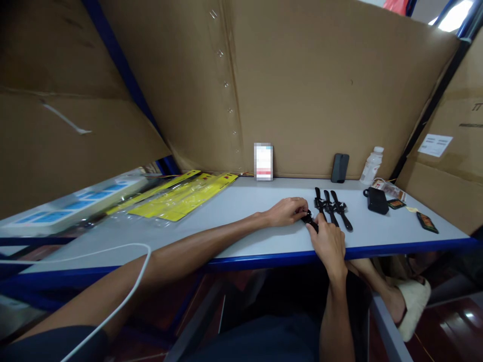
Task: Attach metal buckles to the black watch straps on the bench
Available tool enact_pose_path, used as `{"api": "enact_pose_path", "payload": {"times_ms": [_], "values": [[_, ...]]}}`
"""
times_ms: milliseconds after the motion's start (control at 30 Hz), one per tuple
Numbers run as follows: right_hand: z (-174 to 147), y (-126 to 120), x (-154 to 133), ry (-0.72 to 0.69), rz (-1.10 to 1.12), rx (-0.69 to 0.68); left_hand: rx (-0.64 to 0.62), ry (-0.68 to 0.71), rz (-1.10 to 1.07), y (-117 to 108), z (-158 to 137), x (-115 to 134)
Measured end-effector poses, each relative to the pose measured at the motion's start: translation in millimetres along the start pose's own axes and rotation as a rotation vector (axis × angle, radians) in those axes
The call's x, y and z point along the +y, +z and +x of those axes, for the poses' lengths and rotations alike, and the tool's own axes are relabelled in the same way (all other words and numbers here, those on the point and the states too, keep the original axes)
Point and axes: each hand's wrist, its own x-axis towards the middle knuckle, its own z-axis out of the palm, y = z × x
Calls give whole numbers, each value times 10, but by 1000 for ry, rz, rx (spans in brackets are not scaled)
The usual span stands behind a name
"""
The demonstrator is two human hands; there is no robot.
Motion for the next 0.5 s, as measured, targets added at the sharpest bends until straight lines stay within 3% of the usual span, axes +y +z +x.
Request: {"api": "enact_pose_path", "payload": {"times_ms": [167, 333, 500], "values": [[6, 13, 6, -2, -6, 1, 39, -103, 57, 25, -7, -12], [1, 15, 11, -6, -15, 11, -13, 43, 58, 1, -29, 17], [-2, 1, -1, -5, -10, 13, 14, 62, 38, 47, 17, 36]]}}
